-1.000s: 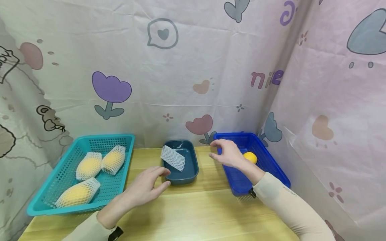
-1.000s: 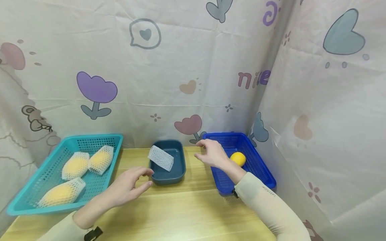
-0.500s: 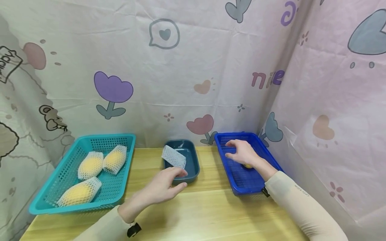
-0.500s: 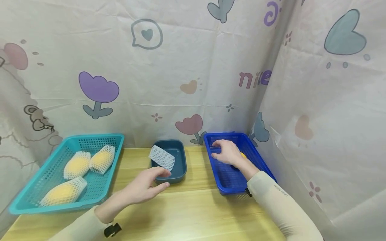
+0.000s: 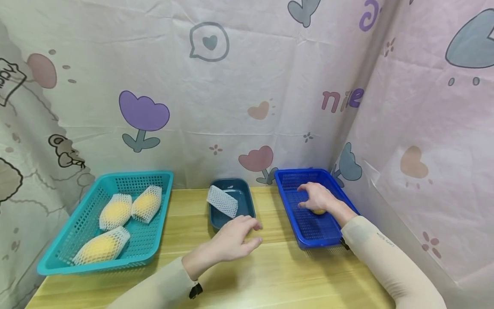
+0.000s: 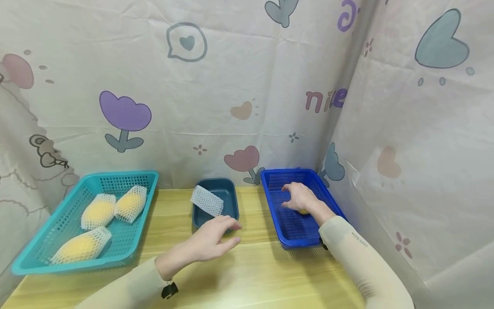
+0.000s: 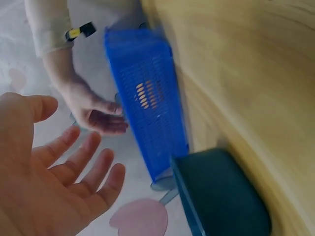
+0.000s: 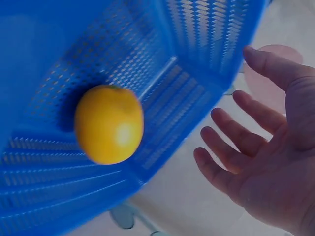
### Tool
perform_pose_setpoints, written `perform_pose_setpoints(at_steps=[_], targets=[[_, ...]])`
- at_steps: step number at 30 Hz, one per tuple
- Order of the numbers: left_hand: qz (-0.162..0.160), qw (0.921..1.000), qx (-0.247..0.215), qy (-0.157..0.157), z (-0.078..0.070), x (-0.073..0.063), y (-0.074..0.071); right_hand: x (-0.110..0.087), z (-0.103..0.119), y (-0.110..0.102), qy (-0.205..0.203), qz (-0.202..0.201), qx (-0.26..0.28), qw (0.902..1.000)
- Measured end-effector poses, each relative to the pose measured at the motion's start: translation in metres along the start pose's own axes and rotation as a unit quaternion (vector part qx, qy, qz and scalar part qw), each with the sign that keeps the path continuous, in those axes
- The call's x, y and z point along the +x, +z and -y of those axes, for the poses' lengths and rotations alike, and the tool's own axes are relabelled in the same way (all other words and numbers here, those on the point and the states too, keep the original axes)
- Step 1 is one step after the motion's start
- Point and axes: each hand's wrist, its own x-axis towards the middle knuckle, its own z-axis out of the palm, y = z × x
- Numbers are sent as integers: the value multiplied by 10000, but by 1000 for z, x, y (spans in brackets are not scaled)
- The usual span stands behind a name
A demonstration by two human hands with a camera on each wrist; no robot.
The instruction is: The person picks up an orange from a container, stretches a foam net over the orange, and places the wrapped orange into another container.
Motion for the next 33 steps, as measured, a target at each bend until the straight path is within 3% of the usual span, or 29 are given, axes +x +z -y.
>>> perform_pose_setpoints(at_steps=[8,22,27,33], targets=[[36,9979,505,399,-10,15,26,-2,-23,9,229,237,-227,9992],[-80,9954,867,407,-11,43,63,-3,-59,30,385,269,-478,9978],[-270,9919,1030,696,-11,49,77,-4,-64,36,360,166,-593,9975],[-290,9892,1003,1033,-17,57,88,-5,-68,39,637,315,-668,9952]])
